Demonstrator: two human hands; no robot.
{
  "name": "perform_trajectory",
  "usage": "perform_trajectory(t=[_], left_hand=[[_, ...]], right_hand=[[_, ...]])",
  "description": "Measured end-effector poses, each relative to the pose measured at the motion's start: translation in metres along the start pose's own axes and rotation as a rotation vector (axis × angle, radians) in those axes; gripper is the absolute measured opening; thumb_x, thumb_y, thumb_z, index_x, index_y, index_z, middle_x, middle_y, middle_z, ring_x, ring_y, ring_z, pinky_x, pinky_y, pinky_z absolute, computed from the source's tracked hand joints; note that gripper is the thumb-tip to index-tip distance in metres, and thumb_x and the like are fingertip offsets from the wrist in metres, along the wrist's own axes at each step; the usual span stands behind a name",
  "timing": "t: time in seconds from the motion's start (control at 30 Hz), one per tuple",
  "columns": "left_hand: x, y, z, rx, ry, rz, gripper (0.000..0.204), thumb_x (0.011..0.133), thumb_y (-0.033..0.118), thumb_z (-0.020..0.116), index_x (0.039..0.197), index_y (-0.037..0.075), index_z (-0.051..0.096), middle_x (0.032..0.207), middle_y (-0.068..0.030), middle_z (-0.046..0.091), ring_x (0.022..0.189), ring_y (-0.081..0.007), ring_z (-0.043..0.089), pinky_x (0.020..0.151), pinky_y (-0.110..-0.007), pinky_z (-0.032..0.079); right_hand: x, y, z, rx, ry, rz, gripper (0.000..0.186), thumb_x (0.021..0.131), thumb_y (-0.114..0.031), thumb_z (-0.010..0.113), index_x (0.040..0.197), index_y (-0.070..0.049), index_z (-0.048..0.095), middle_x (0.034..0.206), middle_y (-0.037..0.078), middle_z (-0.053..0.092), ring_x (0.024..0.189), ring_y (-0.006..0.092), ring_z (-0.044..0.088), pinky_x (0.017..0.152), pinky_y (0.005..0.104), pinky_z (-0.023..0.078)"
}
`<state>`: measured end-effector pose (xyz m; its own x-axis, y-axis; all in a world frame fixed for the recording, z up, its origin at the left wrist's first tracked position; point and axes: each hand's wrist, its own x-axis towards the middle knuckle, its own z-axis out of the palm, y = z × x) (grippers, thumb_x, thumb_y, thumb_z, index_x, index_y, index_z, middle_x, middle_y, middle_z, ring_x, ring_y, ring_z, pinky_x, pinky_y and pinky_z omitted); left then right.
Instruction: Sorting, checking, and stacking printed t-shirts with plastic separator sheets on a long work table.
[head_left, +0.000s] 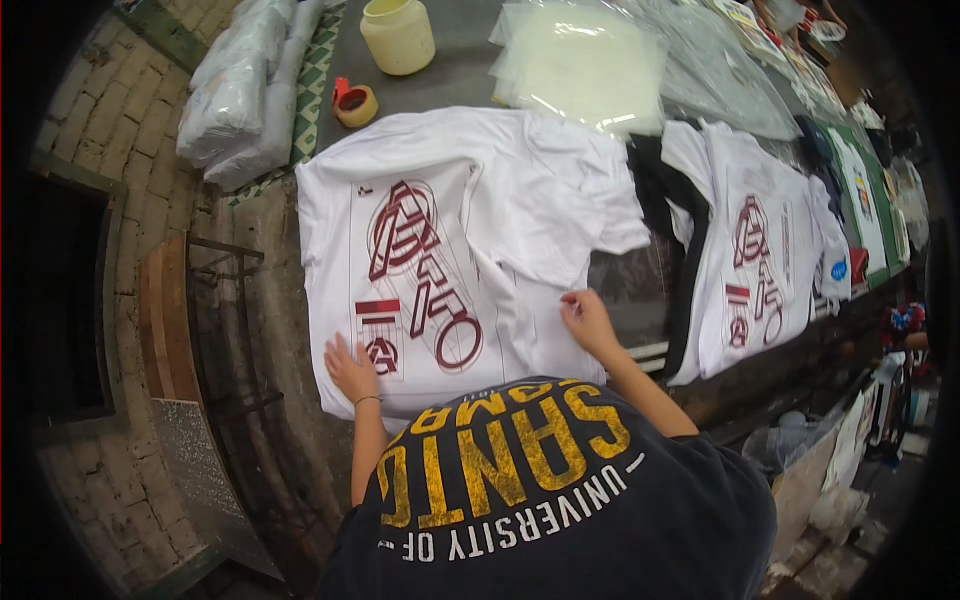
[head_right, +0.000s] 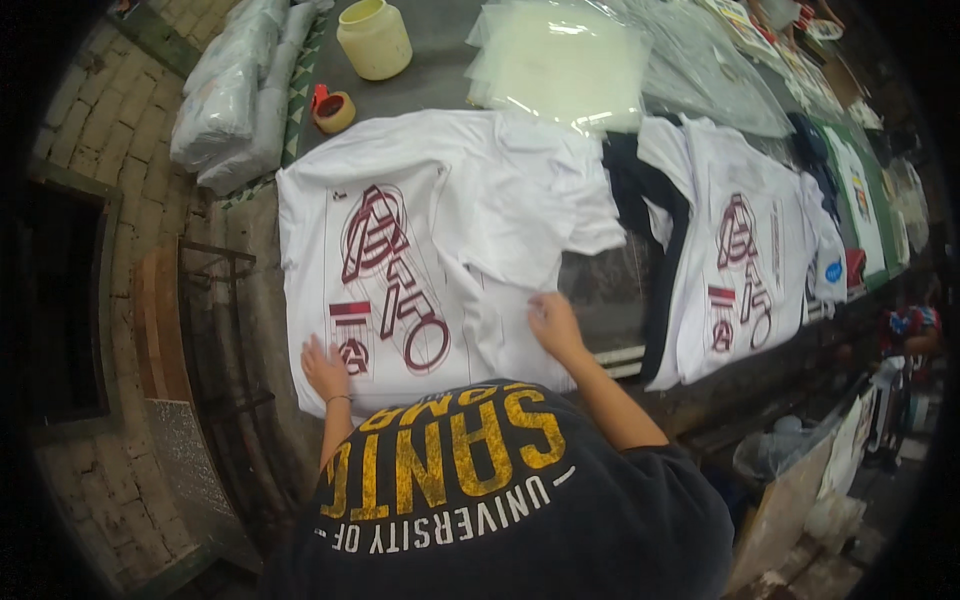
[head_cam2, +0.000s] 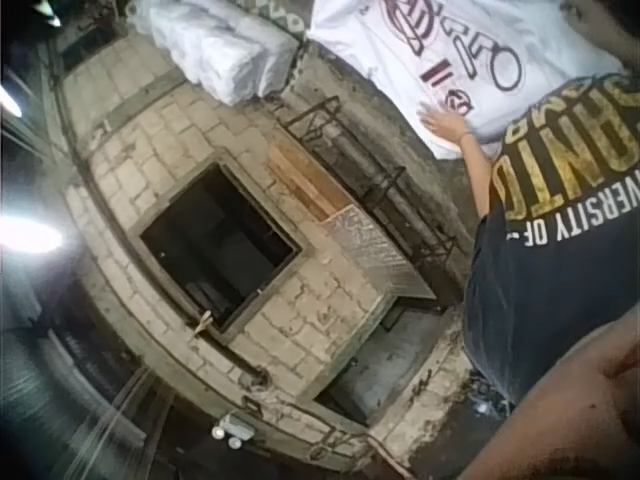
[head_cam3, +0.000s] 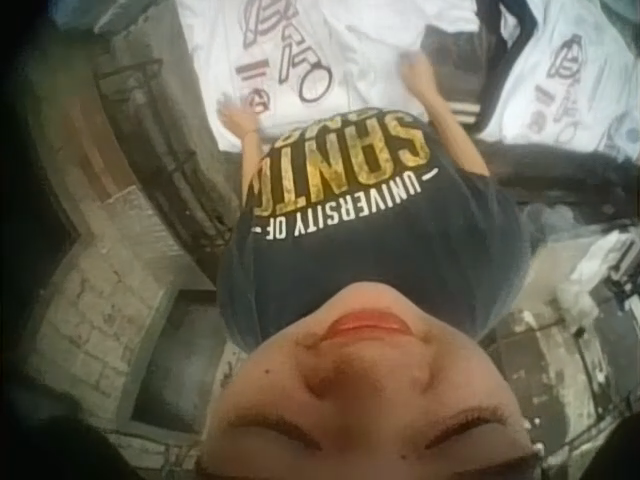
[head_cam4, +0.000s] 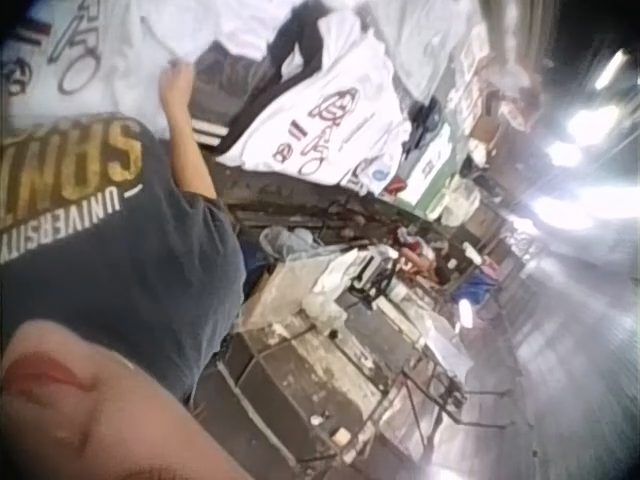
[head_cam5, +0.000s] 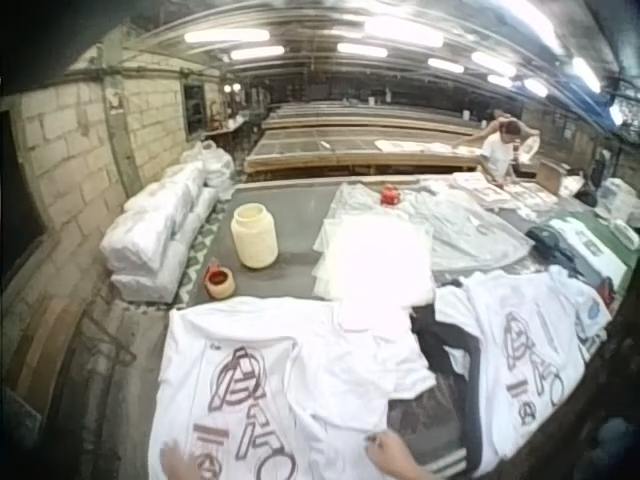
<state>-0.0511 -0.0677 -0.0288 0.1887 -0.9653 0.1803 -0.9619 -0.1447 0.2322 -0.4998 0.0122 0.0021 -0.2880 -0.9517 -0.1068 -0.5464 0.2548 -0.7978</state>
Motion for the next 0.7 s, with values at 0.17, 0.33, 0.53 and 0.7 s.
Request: perform_trajectory(t=[0.17, 0.33, 0.53, 0.7], left_hand=[[-0.006, -0.040, -0.017, 0.044, 0.048, -0.120, 0.048, 0.089, 0.036, 0.058, 0.127, 0.007, 0.054, 0.124, -0.0147, 0.053, 0.118, -0.0323, 0.045, 0.100, -0.045, 0.035], [-0.003, -0.053, -0.028, 0.112, -0.001, -0.262, 0.043, 0.086, 0.039, 0.061, 0.119, 0.011, 0.057, 0.118, -0.0133, 0.057, 0.112, -0.0330, 0.049, 0.095, -0.045, 0.039], [0.003, -0.086, -0.030, -0.147, 0.009, -0.203, 0.035, 0.081, 0.034, 0.068, 0.101, 0.007, 0.058, 0.101, -0.0142, 0.065, 0.092, -0.0342, 0.060, 0.082, -0.043, 0.047], [0.004, -0.087, -0.022, -0.239, 0.082, -0.212, 0.041, 0.082, 0.034, 0.067, 0.115, 0.010, 0.056, 0.109, -0.0096, 0.064, 0.103, -0.0312, 0.058, 0.091, -0.043, 0.042]], right_hand=[[-0.071, -0.025, 0.048, -0.022, -0.015, 0.031, 0.028, 0.079, -0.024, 0.068, 0.099, -0.004, 0.065, 0.092, 0.013, 0.065, 0.086, 0.0286, 0.062, 0.072, 0.0395, 0.049], [-0.062, -0.063, 0.072, -0.117, -0.176, 0.337, 0.047, 0.076, -0.045, 0.069, 0.098, -0.003, 0.066, 0.091, 0.011, 0.069, 0.095, 0.0278, 0.064, 0.081, 0.0435, 0.047], [-0.062, -0.045, 0.113, -0.305, 0.206, 0.318, 0.054, 0.068, -0.049, 0.073, 0.094, -0.002, 0.066, 0.090, 0.021, 0.066, 0.095, 0.0344, 0.063, 0.083, 0.0433, 0.047], [-0.067, -0.083, 0.083, 0.305, -0.189, 0.424, 0.029, 0.074, -0.024, 0.069, 0.091, -0.002, 0.067, 0.076, 0.006, 0.063, 0.073, 0.0176, 0.061, 0.066, 0.0315, 0.049]])
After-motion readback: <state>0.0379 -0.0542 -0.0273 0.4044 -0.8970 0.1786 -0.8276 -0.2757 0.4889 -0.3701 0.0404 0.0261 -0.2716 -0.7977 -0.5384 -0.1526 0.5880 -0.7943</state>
